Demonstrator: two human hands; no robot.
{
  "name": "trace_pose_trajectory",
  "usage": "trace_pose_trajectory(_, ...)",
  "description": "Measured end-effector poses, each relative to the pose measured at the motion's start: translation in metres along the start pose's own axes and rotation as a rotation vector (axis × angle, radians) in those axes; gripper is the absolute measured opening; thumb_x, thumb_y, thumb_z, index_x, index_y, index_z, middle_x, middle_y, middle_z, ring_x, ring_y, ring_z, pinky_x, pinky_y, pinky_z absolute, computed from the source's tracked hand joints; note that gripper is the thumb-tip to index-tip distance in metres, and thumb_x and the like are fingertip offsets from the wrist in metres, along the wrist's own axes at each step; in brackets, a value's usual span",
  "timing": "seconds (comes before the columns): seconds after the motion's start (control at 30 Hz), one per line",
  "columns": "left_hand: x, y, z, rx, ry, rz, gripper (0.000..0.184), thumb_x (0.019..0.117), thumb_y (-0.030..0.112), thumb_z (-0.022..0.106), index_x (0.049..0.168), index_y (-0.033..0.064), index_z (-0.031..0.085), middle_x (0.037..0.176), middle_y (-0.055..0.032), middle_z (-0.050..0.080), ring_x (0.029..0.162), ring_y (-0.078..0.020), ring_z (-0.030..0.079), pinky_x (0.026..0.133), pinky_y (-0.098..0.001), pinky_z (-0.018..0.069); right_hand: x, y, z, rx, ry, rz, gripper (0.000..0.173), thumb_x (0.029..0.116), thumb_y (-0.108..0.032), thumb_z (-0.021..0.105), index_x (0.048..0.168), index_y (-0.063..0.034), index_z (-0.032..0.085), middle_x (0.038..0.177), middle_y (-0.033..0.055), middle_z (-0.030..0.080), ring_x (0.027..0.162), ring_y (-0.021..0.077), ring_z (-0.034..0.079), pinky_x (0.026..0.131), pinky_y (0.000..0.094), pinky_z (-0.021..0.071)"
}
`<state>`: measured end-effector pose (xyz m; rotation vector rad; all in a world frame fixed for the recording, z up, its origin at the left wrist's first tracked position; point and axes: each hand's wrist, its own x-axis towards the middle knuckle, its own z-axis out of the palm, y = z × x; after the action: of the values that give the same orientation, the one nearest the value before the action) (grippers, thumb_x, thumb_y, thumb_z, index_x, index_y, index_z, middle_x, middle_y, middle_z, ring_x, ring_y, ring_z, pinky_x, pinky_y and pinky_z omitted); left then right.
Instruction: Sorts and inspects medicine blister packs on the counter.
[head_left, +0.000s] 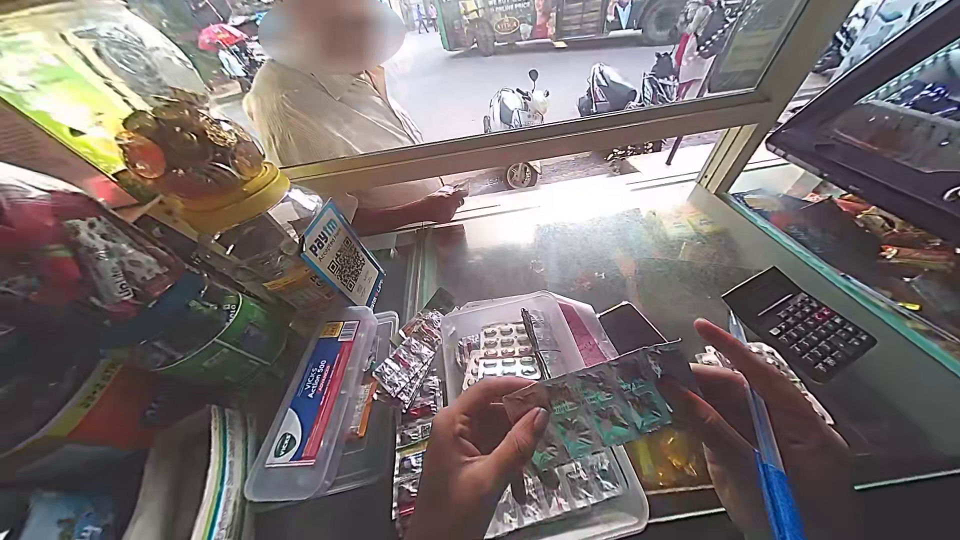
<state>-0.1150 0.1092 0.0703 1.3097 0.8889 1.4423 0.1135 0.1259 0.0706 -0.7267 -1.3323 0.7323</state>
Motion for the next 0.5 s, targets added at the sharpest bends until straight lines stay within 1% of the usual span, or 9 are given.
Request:
trace_pose_trajectory(0.1,-0.0002,0.0016,0.0004,0.003,-0.005,0.021,0.023,0.0923,0.000,0.067,0.116,0.0018,0.068,0.090,0.0045,0.076,0.068,0.0016,0.069,0.056,-0.0155,0.0569,-0.0025,0.0010,-0.0017,0.018,-0.003,0.040,0.052,0.0912,-0.008,0.074,0.140,-0.0164,0.059,0.104,-0.0106,0.078,0.088,0.0043,0.074,0.079,0.0194,0.0625)
trace_pose_trajectory(0.17,0.0001,0.0031,0.0021,0.010,-0.005,0.033,0.023,0.0932,0.000,0.066,0.116,0.0010,0.068,0.090,0.0044,0.076,0.069,0.0014,0.069,0.057,-0.0158,0.0577,-0.0034,0.0003,-0.0034,0.022,-0.009,0.049,0.050,0.0914,-0.009,0.075,0.138,-0.0184,0.060,0.103,-0.0111,0.078,0.088,0.0038,0.074,0.078,0.0190,0.0625)
trace_pose_trajectory(0.3,0.0000,0.0041,0.0026,0.033,-0.001,0.067,0.021,0.0963,0.004,0.064,0.116,0.0011,0.068,0.091,0.0044,0.075,0.068,0.0032,0.067,0.054,-0.0136,0.0553,-0.0053,-0.0020,-0.0034,0.042,-0.005,0.067,0.049,0.0911,-0.008,0.074,0.137,-0.0188,0.061,0.103,-0.0107,0.078,0.088,0.0047,0.075,0.078,0.0202,0.0634)
trace_pose_trajectory(0.37,0.0006,0.0034,0.0027,0.054,0.005,0.087,0.020,0.0980,0.006,0.062,0.116,0.0017,0.068,0.092,0.0052,0.075,0.069,0.0043,0.067,0.055,-0.0128,0.0548,-0.0054,-0.0022,-0.0036,0.051,-0.007,0.065,0.049,0.0910,-0.007,0.074,0.137,-0.0186,0.061,0.103,-0.0108,0.078,0.088,0.0048,0.075,0.078,0.0204,0.0634)
trace_pose_trajectory(0.5,0.0008,0.0027,0.0035,0.054,0.015,0.107,0.020,0.0983,0.005,0.062,0.116,0.0018,0.068,0.093,0.0048,0.075,0.073,0.0026,0.069,0.058,-0.0142,0.0570,-0.0047,-0.0015,-0.0041,0.073,-0.011,0.076,0.048,0.0911,-0.010,0.075,0.136,-0.0191,0.062,0.103,-0.0094,0.078,0.088,0.0057,0.075,0.078,0.0210,0.0636)
